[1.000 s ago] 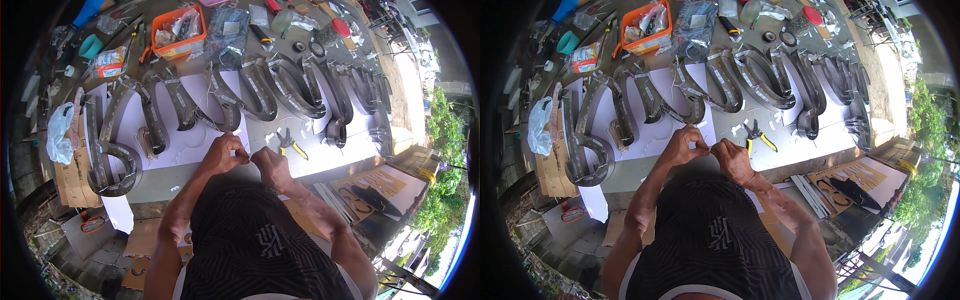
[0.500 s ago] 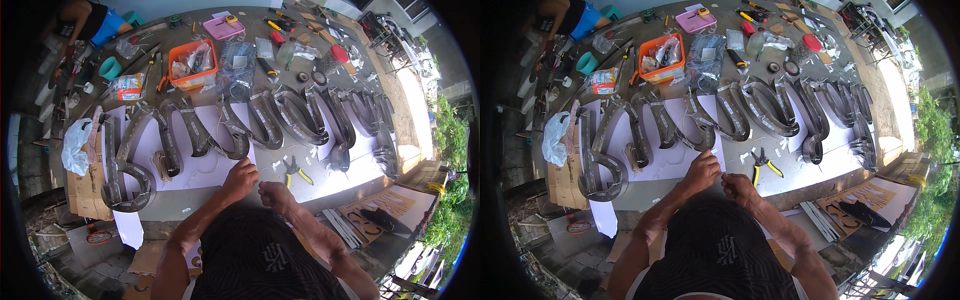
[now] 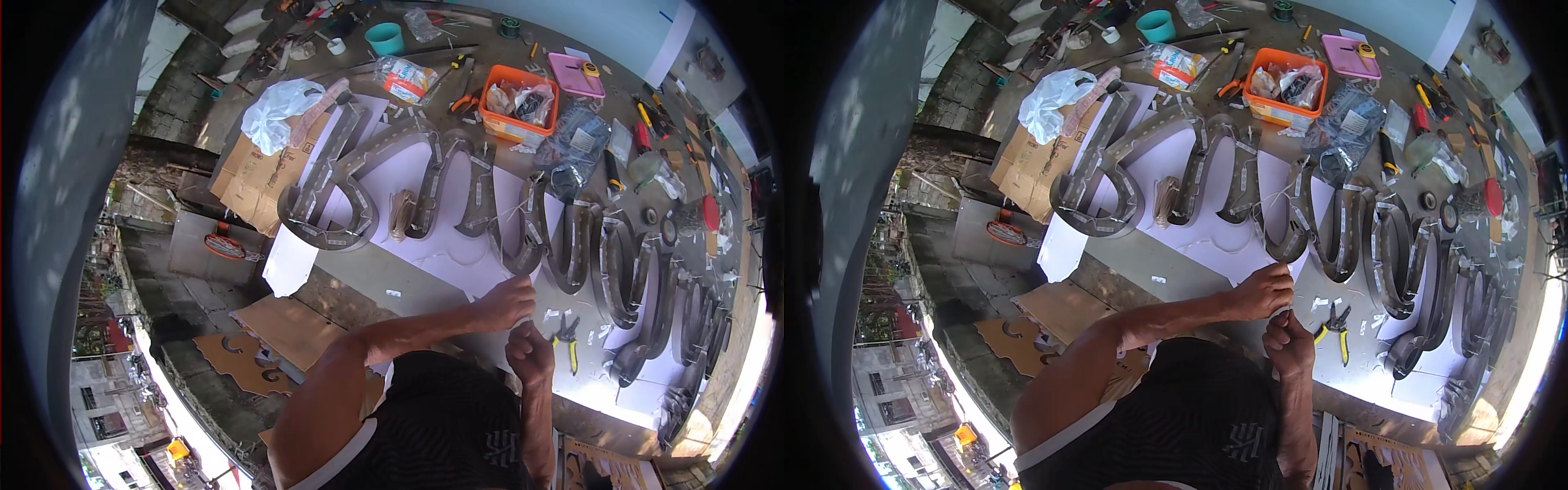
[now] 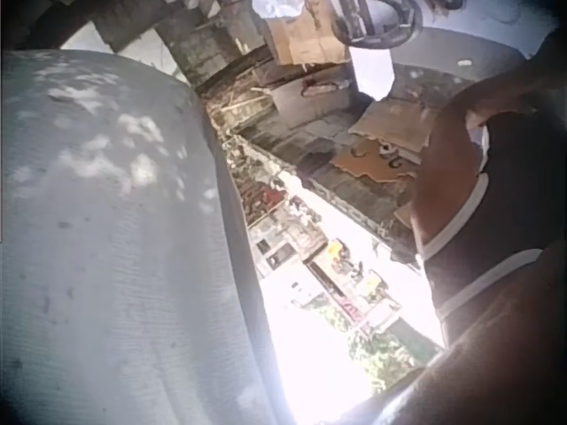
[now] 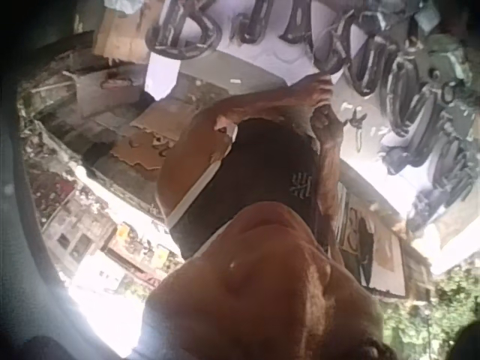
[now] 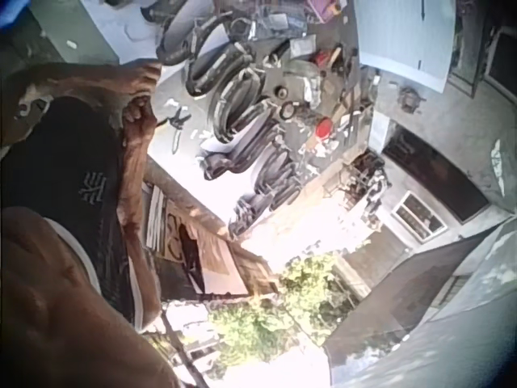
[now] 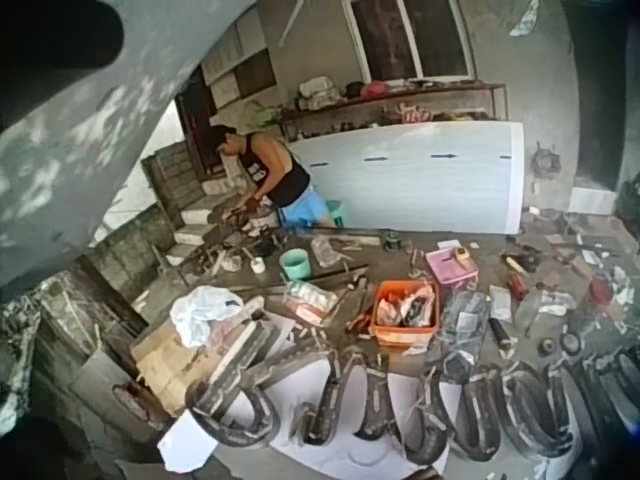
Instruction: Connecting and organizing electrical wires for large 3D sign letters.
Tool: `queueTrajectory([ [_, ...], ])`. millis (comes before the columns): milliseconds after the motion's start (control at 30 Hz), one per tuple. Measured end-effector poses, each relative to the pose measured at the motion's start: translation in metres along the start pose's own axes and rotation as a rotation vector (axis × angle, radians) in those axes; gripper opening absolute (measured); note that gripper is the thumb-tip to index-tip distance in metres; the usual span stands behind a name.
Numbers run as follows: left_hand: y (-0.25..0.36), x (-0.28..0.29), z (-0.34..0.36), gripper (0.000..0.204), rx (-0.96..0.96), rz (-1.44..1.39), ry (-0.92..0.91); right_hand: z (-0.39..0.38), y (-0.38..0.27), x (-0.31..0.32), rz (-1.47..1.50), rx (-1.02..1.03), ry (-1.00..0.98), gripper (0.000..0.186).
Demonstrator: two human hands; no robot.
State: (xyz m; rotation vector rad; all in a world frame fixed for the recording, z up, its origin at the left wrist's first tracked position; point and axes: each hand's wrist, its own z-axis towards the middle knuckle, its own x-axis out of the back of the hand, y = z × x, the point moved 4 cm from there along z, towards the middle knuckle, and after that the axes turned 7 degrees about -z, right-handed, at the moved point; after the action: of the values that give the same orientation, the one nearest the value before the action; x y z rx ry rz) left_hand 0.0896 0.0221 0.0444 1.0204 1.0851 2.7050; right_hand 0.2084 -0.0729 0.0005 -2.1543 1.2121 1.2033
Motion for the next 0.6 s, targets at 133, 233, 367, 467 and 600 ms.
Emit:
queueTrajectory([
  [133,0.001,-0.008,0.004,0.017,0.085,-0.002,0.019,-0.010,-0.005,-0.013,-0.309,0.049,0.066,0.023],
  [233,0.006,-0.013,0.008,0.016,0.195,0.041,0.005,-0.032,-0.023,-0.035,-1.135,0.445,0.498,0.018],
  [367,0.014,-0.027,0.011,0.016,0.307,0.160,-0.114,-0.047,-0.039,-0.049,-2.023,1.019,0.313,0.027],
  [467,0.022,-0.039,0.015,0.018,0.342,0.189,-0.159,-0.047,-0.042,-0.036,-2.300,1.224,0.191,0.019],
  [600,0.027,-0.049,0.012,0.020,0.365,0.154,-0.085,-0.053,-0.050,-0.031,-2.335,1.355,0.112,0.014],
])
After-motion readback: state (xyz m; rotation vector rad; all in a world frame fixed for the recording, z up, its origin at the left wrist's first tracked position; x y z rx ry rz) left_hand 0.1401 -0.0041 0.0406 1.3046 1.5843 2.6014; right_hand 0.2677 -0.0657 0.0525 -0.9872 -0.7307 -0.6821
